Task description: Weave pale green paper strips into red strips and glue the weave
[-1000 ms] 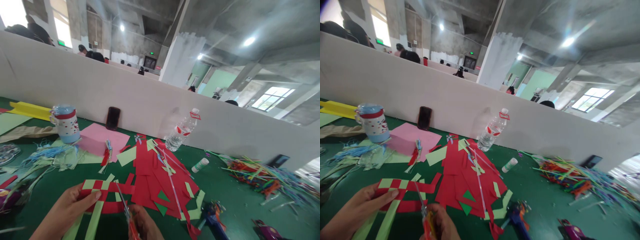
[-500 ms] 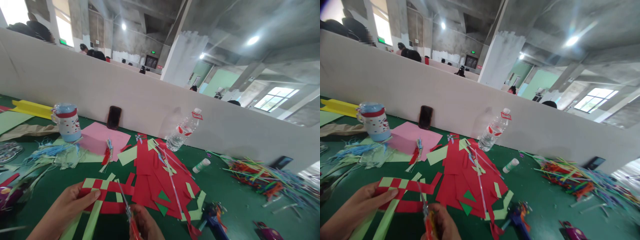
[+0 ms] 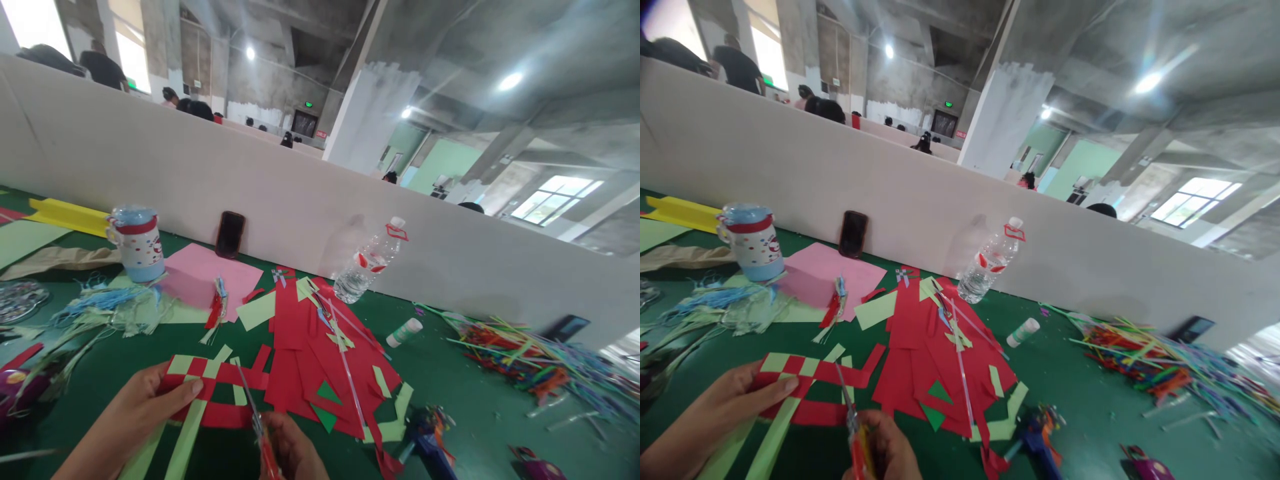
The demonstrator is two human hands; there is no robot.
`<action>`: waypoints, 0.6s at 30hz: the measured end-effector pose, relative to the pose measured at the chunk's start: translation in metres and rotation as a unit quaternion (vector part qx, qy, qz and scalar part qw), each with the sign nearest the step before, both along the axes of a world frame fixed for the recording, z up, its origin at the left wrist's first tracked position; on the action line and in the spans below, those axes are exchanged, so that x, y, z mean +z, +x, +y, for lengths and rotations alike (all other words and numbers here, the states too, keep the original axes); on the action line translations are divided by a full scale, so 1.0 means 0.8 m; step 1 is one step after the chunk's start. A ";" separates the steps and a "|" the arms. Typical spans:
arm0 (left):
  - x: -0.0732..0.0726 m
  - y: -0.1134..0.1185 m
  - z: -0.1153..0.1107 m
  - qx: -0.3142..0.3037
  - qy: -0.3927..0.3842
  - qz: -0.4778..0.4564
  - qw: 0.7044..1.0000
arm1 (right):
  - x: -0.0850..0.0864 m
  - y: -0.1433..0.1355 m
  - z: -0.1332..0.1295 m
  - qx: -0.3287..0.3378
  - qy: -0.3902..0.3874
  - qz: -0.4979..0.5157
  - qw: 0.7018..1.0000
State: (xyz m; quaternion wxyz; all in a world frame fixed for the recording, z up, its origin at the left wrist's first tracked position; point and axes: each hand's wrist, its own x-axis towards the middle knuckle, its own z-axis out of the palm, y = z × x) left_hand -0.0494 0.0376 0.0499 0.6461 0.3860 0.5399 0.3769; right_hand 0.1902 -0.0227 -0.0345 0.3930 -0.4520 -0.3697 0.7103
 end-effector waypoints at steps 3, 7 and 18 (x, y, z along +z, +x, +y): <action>-0.005 -0.003 0.001 -0.027 0.009 0.014 0.999 | 0.010 -0.003 -0.003 -0.022 -0.007 -0.003 1.000; -0.012 -0.007 0.004 -0.042 0.010 0.014 0.999 | 0.006 0.000 -0.002 -0.013 0.003 -0.012 1.000; -0.013 -0.013 0.009 -0.053 0.010 0.056 0.997 | -0.010 0.002 -0.007 -0.037 0.015 -0.021 0.999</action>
